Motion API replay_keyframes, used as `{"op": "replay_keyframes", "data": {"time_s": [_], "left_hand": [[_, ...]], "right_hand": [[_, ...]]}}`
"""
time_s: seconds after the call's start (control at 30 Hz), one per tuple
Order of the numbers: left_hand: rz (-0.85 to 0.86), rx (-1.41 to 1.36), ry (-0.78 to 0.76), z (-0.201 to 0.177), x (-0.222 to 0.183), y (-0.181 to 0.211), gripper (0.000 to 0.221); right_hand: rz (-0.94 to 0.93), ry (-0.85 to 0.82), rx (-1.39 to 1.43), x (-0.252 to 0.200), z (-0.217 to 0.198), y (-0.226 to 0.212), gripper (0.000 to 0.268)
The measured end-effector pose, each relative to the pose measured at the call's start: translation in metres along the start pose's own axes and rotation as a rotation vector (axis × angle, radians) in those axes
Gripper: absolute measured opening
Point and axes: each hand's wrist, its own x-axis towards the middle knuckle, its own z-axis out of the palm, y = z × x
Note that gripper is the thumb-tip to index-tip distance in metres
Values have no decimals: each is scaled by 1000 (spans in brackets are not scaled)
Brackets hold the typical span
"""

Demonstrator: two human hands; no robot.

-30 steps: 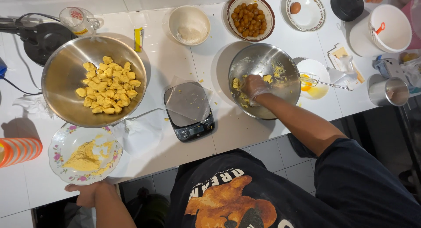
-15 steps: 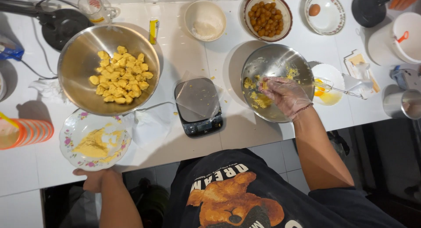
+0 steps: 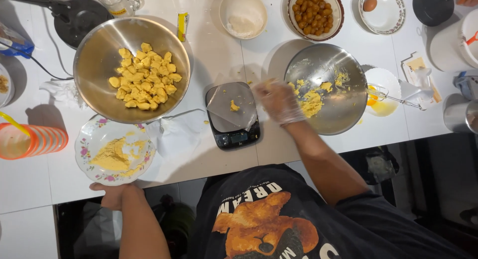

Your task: The person is weighing individual portions of dough on a digital scale and placing them into a bowl.

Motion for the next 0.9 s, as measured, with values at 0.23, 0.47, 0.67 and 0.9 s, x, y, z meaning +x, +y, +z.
{"op": "replay_keyframes", "data": {"time_s": [0.23, 0.47, 0.67, 0.9], "left_hand": [[-4, -4, 45, 8, 11, -6, 84], [0, -6, 14, 2, 3, 1, 80], [-2, 4, 8, -1, 0, 1, 80], [-20, -1, -1, 0, -5, 5, 80]], "right_hand": [[421, -6, -555, 3, -40, 135, 14], [427, -109, -622, 6, -20, 178, 10], [351, -75, -389, 15, -83, 171, 9], [226, -25, -67, -19, -61, -8, 13]]}}
